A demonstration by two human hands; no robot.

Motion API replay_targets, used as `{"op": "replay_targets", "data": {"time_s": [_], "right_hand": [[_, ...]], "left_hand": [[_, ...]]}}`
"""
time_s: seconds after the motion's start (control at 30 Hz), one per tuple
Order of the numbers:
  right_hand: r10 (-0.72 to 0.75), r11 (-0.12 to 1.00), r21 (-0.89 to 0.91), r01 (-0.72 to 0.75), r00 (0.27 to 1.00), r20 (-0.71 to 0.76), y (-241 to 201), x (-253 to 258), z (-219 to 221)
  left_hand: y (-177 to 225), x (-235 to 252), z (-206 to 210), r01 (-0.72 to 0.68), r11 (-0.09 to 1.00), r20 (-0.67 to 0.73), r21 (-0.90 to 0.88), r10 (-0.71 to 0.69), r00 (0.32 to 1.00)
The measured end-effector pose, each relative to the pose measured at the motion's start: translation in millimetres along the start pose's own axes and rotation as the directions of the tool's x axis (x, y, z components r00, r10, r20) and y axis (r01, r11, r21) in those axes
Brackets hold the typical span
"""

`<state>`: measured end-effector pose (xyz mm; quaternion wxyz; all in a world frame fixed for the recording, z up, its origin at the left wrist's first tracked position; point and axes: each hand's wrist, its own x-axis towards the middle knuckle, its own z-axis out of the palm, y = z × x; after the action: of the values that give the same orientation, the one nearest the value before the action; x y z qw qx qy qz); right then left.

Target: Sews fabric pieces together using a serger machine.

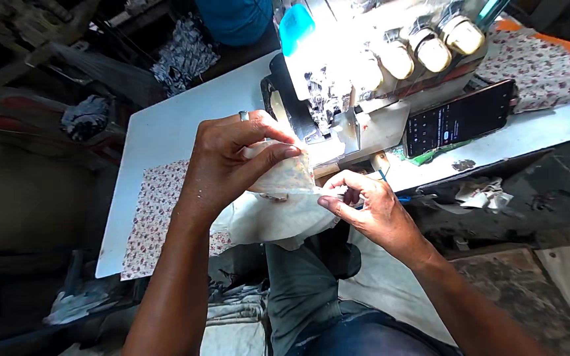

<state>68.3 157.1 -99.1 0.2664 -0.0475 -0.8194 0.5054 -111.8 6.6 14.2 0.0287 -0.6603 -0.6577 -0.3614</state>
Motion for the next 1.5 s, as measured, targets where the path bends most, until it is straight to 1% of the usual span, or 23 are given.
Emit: {"op": "replay_targets", "data": {"time_s": [0.03, 0.1, 0.17, 0.2, 0.23, 0.3, 0.37, 0.47, 0.53, 0.67, 0.77, 0.9, 1.0, 1.07, 1.17, 1.23, 1.3, 1.33, 1.4, 1.43, 1.47, 1.5], "right_hand": [[0.01, 1.0, -0.009, -0.011, 1.0, -0.019, -1, 0, 0], [0.034, 0.998, 0.06, -0.032, 0.999, -0.029, -2, 2, 1], [0.078, 0.969, 0.233, -0.086, 0.996, 0.044, -2, 5, 0], [0.107, 0.949, 0.29, -0.125, 0.991, 0.076, -3, 6, 1], [0.135, 0.94, 0.302, -0.159, 0.986, 0.099, -4, 7, 1], [0.173, 0.937, 0.283, -0.205, 0.976, 0.132, -6, 8, 2], [0.176, 0.943, 0.259, -0.208, 0.974, 0.143, -8, 9, 3], [0.129, 0.951, 0.27, -0.147, 0.988, 0.084, -11, 10, 6], [0.108, 0.953, 0.283, -0.111, 0.994, 0.026, -11, 10, 7], [0.092, 0.959, 0.273, -0.073, 0.994, -0.06, -10, 10, 6], [0.072, 0.963, 0.266, -0.05, 0.995, -0.071, -13, 11, 7], [0.106, 0.949, 0.305, -0.08, 0.992, -0.069, -15, 10, 11], [0.116, 0.944, 0.317, -0.089, 0.991, -0.067, -14, 9, 12], [0.121, 0.941, 0.321, -0.104, 0.992, -0.033, -15, 10, 10], [0.073, 0.946, 0.316, -0.075, 0.997, 0.016, -16, 12, 8], [0.033, 0.956, 0.293, -0.032, 0.999, 0.001, -15, 12, 9], [-0.011, 0.973, 0.228, 0.019, 0.999, -0.036, -12, 13, 8], [-0.048, 0.986, 0.155, 0.058, 0.997, -0.065, -11, 14, 6], [-0.156, 0.988, -0.035, 0.152, 0.98, -0.123, -8, 16, 3], [-0.2, 0.977, -0.099, 0.187, 0.971, -0.132, -6, 15, 4], [-0.216, 0.971, -0.132, 0.199, 0.967, -0.134, -5, 14, 6], [-0.202, 0.975, -0.12, 0.186, 0.97, -0.137, -4, 13, 7]], "left_hand": [[0, 0, 1, -0.003, 1.0, -0.005, -0.003, 0.003, 1.0], [0, -1, 2, -0.005, 1.0, -0.016, -0.01, 0.005, 1.0], [0, -2, 4, -0.004, 1.0, -0.038, -0.011, 0.004, 0.999], [-1, -3, 5, 0.0, 1.0, -0.049, -0.006, -0.001, 0.999], [-1, -4, 5, 0.011, 1.0, -0.05, 0.001, -0.01, 0.999], [0, -6, 5, 0.039, 0.999, -0.041, 0.012, -0.038, 0.998], [3, -9, 5, 0.07, 0.997, -0.043, 0.023, -0.069, 0.997], [6, -11, 6, 0.077, 0.996, -0.044, 0.041, -0.076, 0.996], [6, -12, 4, 0.089, 0.992, -0.05, 0.087, -0.084, 0.995], [6, -15, -5, 0.169, 0.975, -0.155, 0.143, -0.146, 0.977], [13, -18, -3, 0.233, 0.958, -0.147, 0.167, -0.21, 0.967], [17, -19, 2, 0.264, 0.958, -0.162, 0.111, -0.245, 0.956], [10, -19, 6, 0.221, 0.975, -0.199, 0.037, -0.209, 0.957], [11, -20, 6, 0.215, 0.977, -0.202, 0.015, -0.207, 0.957], [17, -21, 4, 0.237, 0.971, -0.16, -0.023, -0.237, 0.958], [15, -20, 2, 0.232, 0.969, -0.091, -0.082, -0.239, 0.967], [15, -21, 1, 0.271, 0.956, 0.092, -0.116, -0.261, 0.961], [16, -25, 5, 0.297, 0.948, 0.194, -0.112, -0.272, 0.943], [7, -37, 21, 0.297, 0.949, 0.404, -0.104, -0.232, 0.885], [4, -43, 24, 0.306, 0.946, 0.466, -0.104, -0.225, 0.856], [3, -46, 22, 0.324, 0.941, 0.465, -0.093, -0.247, 0.85], [5, -47, 17, 0.365, 0.928, 0.41, -0.08, -0.303, 0.86]]}}
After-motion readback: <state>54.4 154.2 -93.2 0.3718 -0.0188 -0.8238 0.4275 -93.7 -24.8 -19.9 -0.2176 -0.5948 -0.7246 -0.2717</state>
